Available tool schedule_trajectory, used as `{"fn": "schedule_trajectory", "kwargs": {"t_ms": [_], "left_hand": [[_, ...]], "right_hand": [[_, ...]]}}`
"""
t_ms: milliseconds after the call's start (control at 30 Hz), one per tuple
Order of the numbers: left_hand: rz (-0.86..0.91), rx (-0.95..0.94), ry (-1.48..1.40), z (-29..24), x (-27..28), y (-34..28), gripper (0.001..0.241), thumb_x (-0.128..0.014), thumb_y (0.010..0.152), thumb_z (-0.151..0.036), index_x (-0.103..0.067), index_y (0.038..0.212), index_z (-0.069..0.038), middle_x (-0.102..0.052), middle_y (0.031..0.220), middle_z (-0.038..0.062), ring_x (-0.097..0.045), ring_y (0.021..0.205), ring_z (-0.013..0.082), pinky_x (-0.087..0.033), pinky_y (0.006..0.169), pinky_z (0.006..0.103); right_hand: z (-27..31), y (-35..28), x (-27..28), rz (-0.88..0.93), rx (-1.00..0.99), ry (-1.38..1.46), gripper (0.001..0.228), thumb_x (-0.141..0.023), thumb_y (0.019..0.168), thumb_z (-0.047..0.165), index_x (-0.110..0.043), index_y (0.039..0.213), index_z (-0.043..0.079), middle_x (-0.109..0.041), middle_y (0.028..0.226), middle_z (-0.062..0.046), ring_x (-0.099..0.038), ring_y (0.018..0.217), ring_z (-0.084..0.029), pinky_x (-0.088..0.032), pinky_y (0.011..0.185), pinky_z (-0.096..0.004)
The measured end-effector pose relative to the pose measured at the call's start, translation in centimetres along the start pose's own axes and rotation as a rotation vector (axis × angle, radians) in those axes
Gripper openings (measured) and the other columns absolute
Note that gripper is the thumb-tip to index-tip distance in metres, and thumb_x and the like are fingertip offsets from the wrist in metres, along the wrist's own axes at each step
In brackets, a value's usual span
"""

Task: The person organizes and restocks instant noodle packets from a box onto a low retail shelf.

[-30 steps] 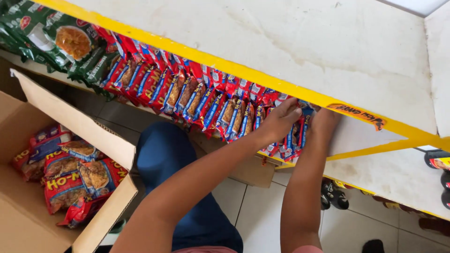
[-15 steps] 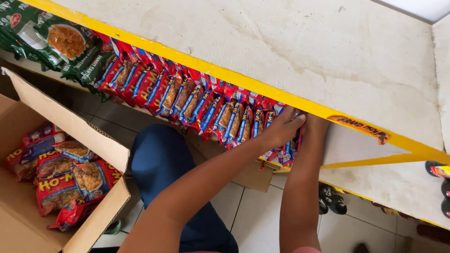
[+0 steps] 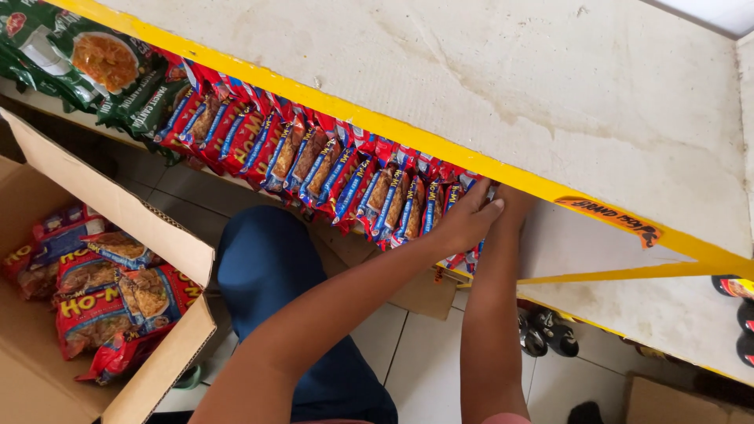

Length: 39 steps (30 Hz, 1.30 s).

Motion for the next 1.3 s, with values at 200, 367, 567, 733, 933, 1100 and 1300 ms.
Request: {"fn": "schedule_trajectory", "kwargs": {"t_ms": [200, 367, 567, 733, 933, 1100, 1300], "left_hand": [[-0.014, -0.026, 0.066, 0.5, 0.4, 1.1, 0.063, -0.049, 0.105, -0.019, -0.025, 0.158, 0.005, -0.043, 0.156, 0.021, -0.041, 0.146, 0.0271, -0.034, 0.117, 0.0369], [-0.021, -0.016, 0.120, 1.8, 0.8, 2.0, 0.062, -0.048, 0.105, -0.026, -0.031, 0.156, 0.006, -0.049, 0.151, 0.025, -0.048, 0.140, 0.0303, -0.039, 0.113, 0.0384], [-0.122, -0.055, 0.281, 1.8, 2.2, 1.1, 0.070, -0.054, 0.103, -0.039, -0.034, 0.155, 0.003, -0.053, 0.145, 0.030, -0.057, 0.129, 0.0365, -0.047, 0.106, 0.0443], [-0.272, -0.136, 0.259, -2.5, 6.0, -3.6, 0.056, -0.052, 0.103, -0.039, -0.053, 0.145, -0.003, -0.068, 0.125, 0.024, -0.065, 0.120, 0.0356, -0.050, 0.101, 0.0441], [-0.315, -0.156, 0.232, -10.2, 12.8, -12.2, 0.044, -0.052, 0.106, -0.038, -0.058, 0.137, -0.007, -0.072, 0.118, 0.017, -0.072, 0.109, 0.0286, -0.055, 0.095, 0.0403], [-0.409, -0.167, 0.208, -14.5, 23.2, -21.2, 0.035, -0.050, 0.107, -0.031, -0.062, 0.129, -0.006, -0.074, 0.105, 0.009, -0.073, 0.091, 0.0179, -0.060, 0.081, 0.0345], [-0.583, -0.176, 0.218, -16.6, 38.4, -32.9, 0.031, -0.052, 0.103, -0.022, -0.062, 0.123, -0.001, -0.069, 0.113, 0.010, -0.071, 0.099, 0.0179, -0.064, 0.077, 0.0340]], "right_hand": [[-0.7, 0.6, 0.0, -0.018, 0.112, -0.084, 0.036, -0.064, 0.102, 0.012, -0.059, 0.133, -0.006, -0.067, 0.130, -0.018, -0.066, 0.112, -0.028, -0.054, 0.093, -0.038], [-4.1, 2.0, 0.7, -0.014, 0.226, -0.139, 0.034, -0.064, 0.102, 0.010, -0.061, 0.131, -0.008, -0.068, 0.129, -0.020, -0.066, 0.112, -0.030, -0.053, 0.093, -0.039], [-2.9, 4.1, 0.3, 0.170, 0.283, -0.111, 0.027, -0.055, 0.105, 0.004, -0.067, 0.125, -0.009, -0.071, 0.118, -0.014, -0.066, 0.106, -0.026, -0.055, 0.092, -0.037], [4.7, 1.1, 0.7, 0.143, 0.634, -0.282, 0.028, -0.055, 0.104, -0.007, -0.068, 0.129, -0.008, -0.069, 0.128, -0.019, -0.065, 0.119, -0.027, -0.053, 0.105, -0.040], [12.0, -7.1, -3.0, 0.137, 0.733, -0.317, 0.042, -0.050, 0.093, -0.015, -0.067, 0.130, -0.010, -0.068, 0.124, -0.020, -0.067, 0.111, -0.029, -0.057, 0.100, -0.039], [17.5, -18.0, -13.0, 0.440, 0.364, 0.047, 0.020, -0.054, 0.112, -0.008, -0.064, 0.129, -0.009, -0.070, 0.120, -0.018, -0.071, 0.106, -0.021, -0.059, 0.089, -0.028], [21.0, -31.7, -25.8, 0.901, 0.183, 0.180, 0.024, -0.058, 0.108, 0.004, -0.060, 0.130, -0.006, -0.068, 0.121, -0.014, -0.070, 0.109, -0.023, -0.060, 0.094, -0.035]]}}
Point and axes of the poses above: each hand's wrist, its own y-axis towards the middle knuckle, its own x-axis out of the back of the hand, z = x × y, the point moved 9 cm from there along y, towards the middle knuckle
